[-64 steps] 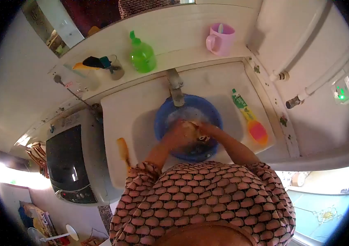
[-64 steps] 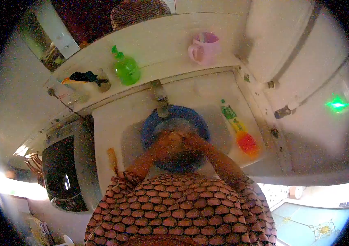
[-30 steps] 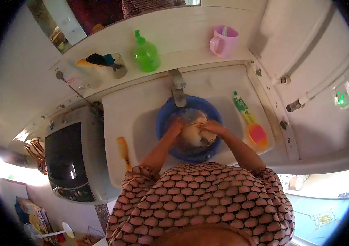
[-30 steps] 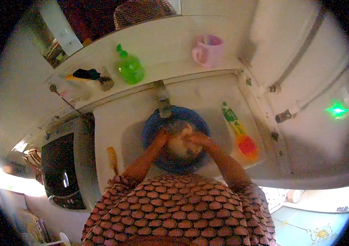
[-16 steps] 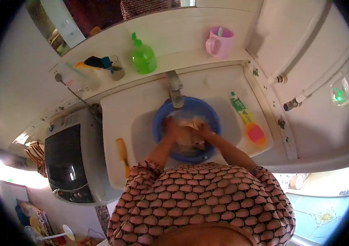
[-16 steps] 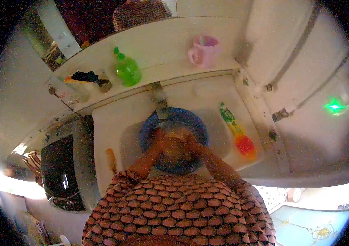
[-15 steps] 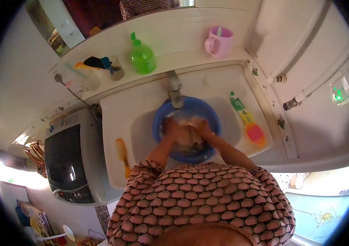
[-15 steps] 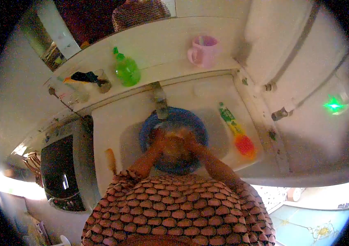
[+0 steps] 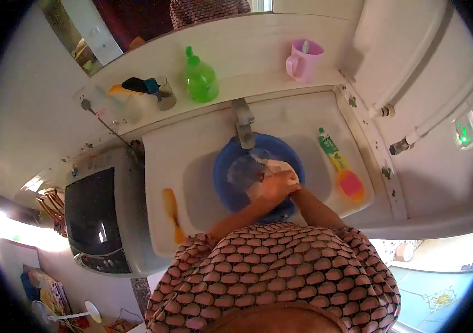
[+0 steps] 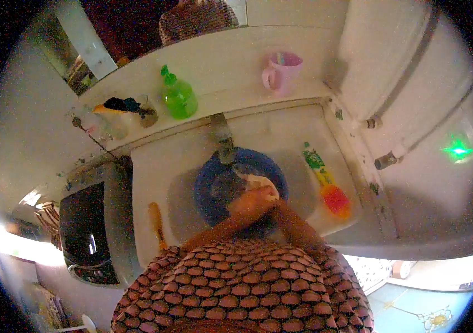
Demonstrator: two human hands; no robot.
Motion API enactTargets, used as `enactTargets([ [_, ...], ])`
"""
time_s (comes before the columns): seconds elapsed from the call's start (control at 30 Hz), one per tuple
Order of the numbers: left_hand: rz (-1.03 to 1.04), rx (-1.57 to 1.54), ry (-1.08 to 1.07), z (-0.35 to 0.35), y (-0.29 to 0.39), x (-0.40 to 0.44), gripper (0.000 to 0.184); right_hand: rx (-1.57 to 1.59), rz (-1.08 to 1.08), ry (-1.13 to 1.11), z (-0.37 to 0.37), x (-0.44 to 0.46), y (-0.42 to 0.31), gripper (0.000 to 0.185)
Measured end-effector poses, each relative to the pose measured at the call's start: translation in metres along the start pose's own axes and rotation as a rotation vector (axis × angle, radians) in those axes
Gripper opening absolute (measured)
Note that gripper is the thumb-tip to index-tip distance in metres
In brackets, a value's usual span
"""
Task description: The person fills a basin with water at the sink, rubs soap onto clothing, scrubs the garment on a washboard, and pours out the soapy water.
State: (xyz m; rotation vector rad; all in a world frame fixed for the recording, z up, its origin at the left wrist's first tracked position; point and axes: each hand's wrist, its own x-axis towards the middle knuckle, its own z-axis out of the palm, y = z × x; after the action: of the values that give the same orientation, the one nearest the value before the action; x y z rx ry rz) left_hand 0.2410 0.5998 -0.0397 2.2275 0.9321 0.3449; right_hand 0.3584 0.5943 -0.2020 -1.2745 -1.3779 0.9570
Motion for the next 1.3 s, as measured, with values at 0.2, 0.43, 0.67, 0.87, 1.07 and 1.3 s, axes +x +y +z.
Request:
enactTargets([
  [0.2, 0.363, 0.142, 0.365, 0.082, -0.117, 0.035, 0.032, -0.134, 0.036, -0.149, 0.002, 0.008, -0.043, 0.04],
  [0.43, -0.098, 0.19, 0.259, -0.033, -0.072, 0.012, 0.018, 0.601, 0.579, 0.013, -0.019, 0.026, -0.056, 0.039],
  [0.67, 0.557, 0.417, -0.308, -0.017, -0.134, -0.022, 0.011, -0.184, 0.215, -0.677, -0.06, 0.03, -0.079, 0.042],
  [0.87, -0.146, 0.212, -0.079, 0.018, -0.189, 0.006, 0.033, -0.706, 0.272, 0.137, -0.008, -0.005, 0.024, 0.05],
  [1.07, -0.394, -0.503, 0.262, 0.085, -0.183, 0.044, 0.031, 0.108, 0.281, -0.281, 0.023, 0.006, -0.025, 0.052],
  [1.3, -0.597, -0.688, -0.117, 0.084, -0.237, 0.046, 0.026, -0.024, 0.767, 0.274, -0.001, -0.007, 0.006, 0.034],
])
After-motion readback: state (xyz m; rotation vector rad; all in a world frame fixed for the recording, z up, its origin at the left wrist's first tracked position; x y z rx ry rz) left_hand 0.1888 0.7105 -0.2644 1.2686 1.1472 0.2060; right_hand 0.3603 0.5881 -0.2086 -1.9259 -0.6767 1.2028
